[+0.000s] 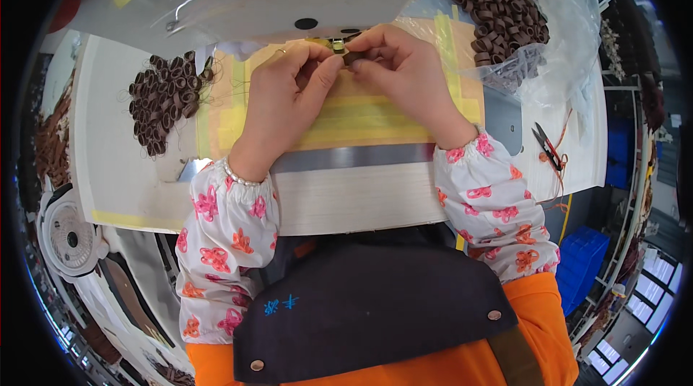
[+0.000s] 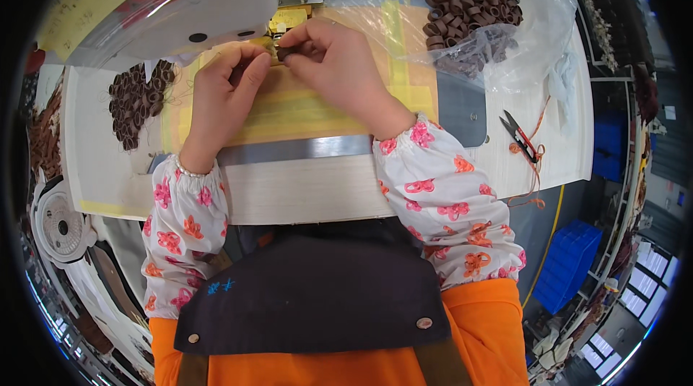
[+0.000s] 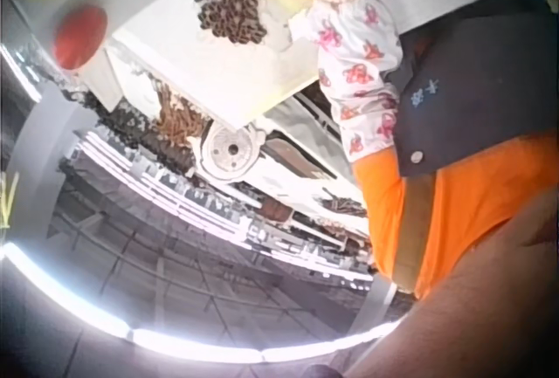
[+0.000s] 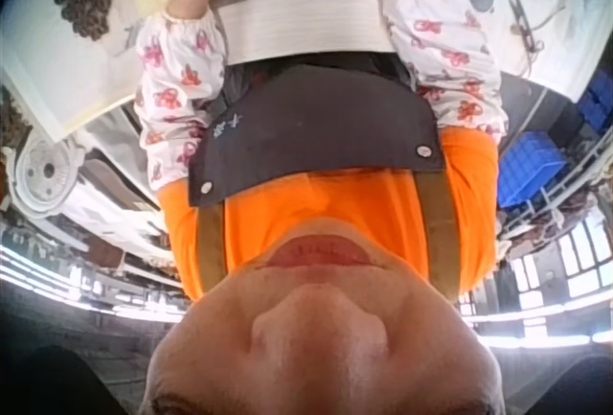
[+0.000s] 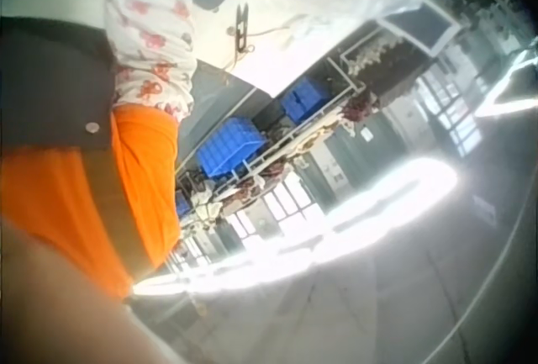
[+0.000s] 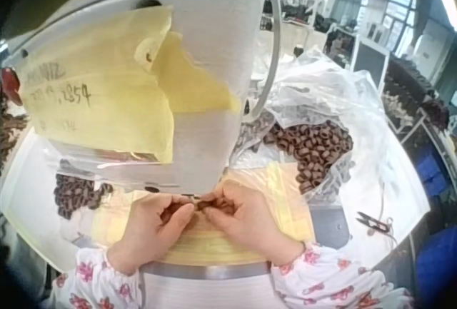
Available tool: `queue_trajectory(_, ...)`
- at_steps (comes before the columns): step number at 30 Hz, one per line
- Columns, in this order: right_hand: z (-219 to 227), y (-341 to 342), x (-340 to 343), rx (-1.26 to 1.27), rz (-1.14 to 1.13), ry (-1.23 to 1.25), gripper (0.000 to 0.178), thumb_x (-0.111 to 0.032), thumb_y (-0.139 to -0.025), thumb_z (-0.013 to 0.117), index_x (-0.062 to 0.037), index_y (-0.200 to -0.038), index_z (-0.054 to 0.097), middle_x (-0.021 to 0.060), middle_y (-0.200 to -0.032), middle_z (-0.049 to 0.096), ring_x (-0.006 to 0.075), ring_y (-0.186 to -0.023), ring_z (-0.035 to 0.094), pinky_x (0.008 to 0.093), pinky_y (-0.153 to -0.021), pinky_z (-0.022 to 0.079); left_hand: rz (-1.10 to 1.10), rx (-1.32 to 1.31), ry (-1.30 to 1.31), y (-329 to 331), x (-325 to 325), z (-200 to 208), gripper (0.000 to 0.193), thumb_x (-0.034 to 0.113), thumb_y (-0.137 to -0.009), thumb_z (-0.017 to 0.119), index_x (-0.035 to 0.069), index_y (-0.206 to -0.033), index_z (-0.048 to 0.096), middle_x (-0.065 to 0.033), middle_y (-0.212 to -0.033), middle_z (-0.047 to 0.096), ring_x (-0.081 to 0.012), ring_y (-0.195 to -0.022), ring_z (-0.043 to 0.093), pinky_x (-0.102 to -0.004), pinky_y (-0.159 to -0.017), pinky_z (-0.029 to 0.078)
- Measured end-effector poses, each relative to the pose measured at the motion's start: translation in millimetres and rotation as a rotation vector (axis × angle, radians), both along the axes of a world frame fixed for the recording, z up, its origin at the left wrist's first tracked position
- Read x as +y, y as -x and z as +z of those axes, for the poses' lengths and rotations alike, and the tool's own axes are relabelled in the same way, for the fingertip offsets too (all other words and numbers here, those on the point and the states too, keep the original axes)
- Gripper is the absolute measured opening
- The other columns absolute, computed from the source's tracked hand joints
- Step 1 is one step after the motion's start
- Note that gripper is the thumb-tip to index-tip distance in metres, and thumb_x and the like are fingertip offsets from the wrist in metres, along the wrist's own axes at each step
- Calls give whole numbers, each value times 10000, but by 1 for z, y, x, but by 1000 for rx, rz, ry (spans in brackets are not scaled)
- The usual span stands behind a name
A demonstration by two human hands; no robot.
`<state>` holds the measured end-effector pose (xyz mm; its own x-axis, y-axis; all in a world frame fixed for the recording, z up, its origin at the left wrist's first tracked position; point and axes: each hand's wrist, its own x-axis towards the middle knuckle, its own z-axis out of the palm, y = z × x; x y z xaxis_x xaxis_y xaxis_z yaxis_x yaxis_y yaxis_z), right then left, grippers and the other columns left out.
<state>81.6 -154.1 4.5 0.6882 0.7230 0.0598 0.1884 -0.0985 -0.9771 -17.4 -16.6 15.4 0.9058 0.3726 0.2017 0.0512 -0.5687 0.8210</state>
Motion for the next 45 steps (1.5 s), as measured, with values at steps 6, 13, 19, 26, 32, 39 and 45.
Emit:
queue_trajectory(6, -1, 20, 10, -773, -60, -30, 262, 10, -657, 595, -34, -907, 532, 101, -793, 556, 243, -684, 587, 319, -572, 479, -107, 107, 29, -2, 5, -2, 193, 197, -791, 604, 13, -850, 597, -92, -641, 577, -195, -571, 554, -289, -559, 428)
queue_trajectory(13, 2, 26, 8, -950, 42, 23, 237, -42, -699, 577, -48, -925, 507, 100, -814, 537, 262, -688, 573, 346, -539, 466, -172, 61, -6, 3, 11, -8, 157, 148, -779, 593, -3, -812, 564, -112, -611, 522, -213, -539, 495, -304, -520, 385)
queue_trajectory(19, -10, 20, 8, -709, 2, 65, 224, -25, -715, 606, -38, -916, 507, 84, -727, 551, 256, -634, 583, 327, -544, 476, -103, 137, 54, 0, 10, -1, 209, 183, -757, 646, -9, -727, 567, -92, -579, 505, -180, -525, 464, -292, -505, 367)
queue_trajectory(26, -4, 15, 10, -384, -57, -1, 124, -28, -718, 638, 3, -803, 553, 98, -710, 605, 195, -645, 612, 283, -581, 485, -68, 62, -36, -2, 11, -7, 209, 194, -733, 686, 5, -766, 604, -67, -612, 552, -146, -556, 494, -271, -531, 390)
queue_trajectory(32, 0, 8, 14, -282, -123, 20, 136, -17, -675, 662, 27, -765, 570, 143, -695, 604, 253, -634, 608, 310, -564, 477, -39, 38, -28, -2, 12, -9, 197, 128, -775, 633, -27, -893, 606, -89, -747, 610, -113, -656, 562, -241, -625, 446)
queue_trajectory(39, -8, 0, 18, -522, -192, 76, 129, -57, -715, 666, 25, -809, 633, 110, -711, 637, 168, -625, 619, 252, -585, 487, 62, 10, -129, -14, 15, -18, 246, 245, -767, 611, 4, -800, 654, -112, -606, 613, -235, -542, 587, -306, -553, 452)
queue_trajectory(45, -7, -1, 18, -584, -211, 55, 121, -72, -722, 653, 30, -784, 638, 132, -662, 622, 182, -573, 603, 268, -530, 457, 78, 130, -97, -15, 12, -13, 237, 187, -784, 634, -16, -906, 652, -69, -679, 651, -75, -578, 563, -217, -551, 432)
